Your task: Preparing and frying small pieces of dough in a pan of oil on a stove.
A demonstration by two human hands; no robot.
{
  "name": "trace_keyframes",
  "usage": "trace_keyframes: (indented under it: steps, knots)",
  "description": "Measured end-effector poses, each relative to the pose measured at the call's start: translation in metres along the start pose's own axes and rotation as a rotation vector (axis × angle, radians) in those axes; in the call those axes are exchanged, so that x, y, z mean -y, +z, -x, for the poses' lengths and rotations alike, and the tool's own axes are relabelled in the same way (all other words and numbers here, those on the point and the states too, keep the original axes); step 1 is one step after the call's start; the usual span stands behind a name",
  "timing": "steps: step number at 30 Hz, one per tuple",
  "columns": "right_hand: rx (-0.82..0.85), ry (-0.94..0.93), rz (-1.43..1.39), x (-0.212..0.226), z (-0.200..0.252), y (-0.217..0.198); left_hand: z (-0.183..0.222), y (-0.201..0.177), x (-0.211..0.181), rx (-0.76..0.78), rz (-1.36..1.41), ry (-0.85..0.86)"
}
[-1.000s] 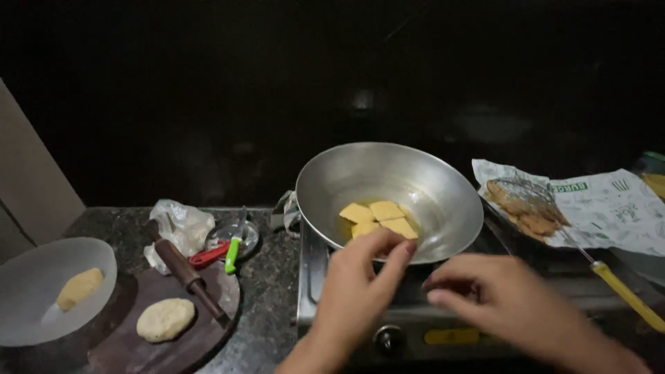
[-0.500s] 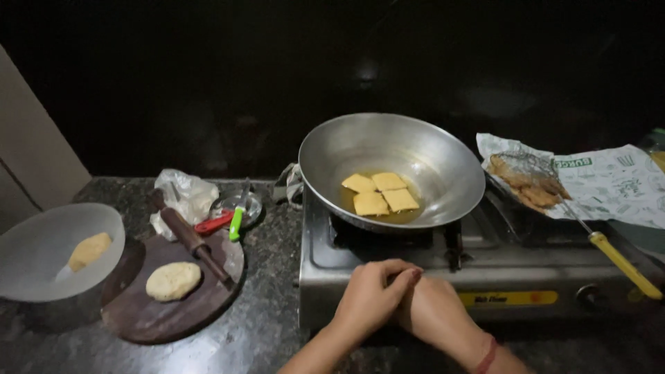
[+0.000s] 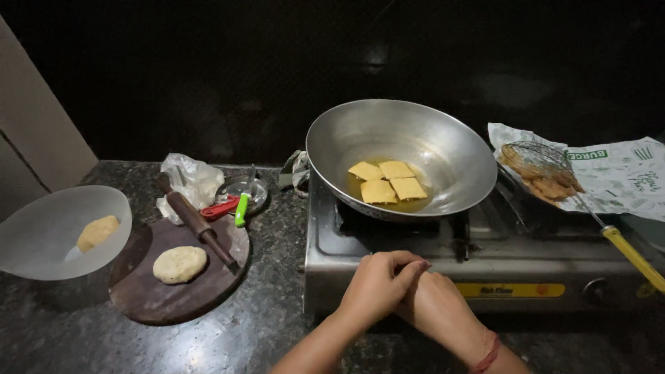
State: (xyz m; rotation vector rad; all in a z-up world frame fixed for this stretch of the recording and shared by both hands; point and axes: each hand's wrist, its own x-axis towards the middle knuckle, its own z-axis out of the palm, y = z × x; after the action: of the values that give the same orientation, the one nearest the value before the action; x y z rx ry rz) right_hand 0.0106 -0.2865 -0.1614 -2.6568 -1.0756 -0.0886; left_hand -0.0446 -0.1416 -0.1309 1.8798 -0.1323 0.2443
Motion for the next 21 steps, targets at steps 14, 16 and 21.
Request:
trace_keyframes:
  steps: [14, 16, 21]
  knots:
    - [0.069, 0.053, -0.123, 0.005, 0.002, -0.008, 0.001, -0.005, -0.011, 0.015, -0.037, -0.032]
    - [0.068, 0.042, -0.124, 0.004, 0.002, -0.006, 0.001, -0.004, -0.009, 0.003, -0.034, -0.011]
    - [0.04, 0.06, -0.109, 0.004, 0.002, -0.003, 0.002, -0.001, -0.009, 0.01, -0.039, -0.016]
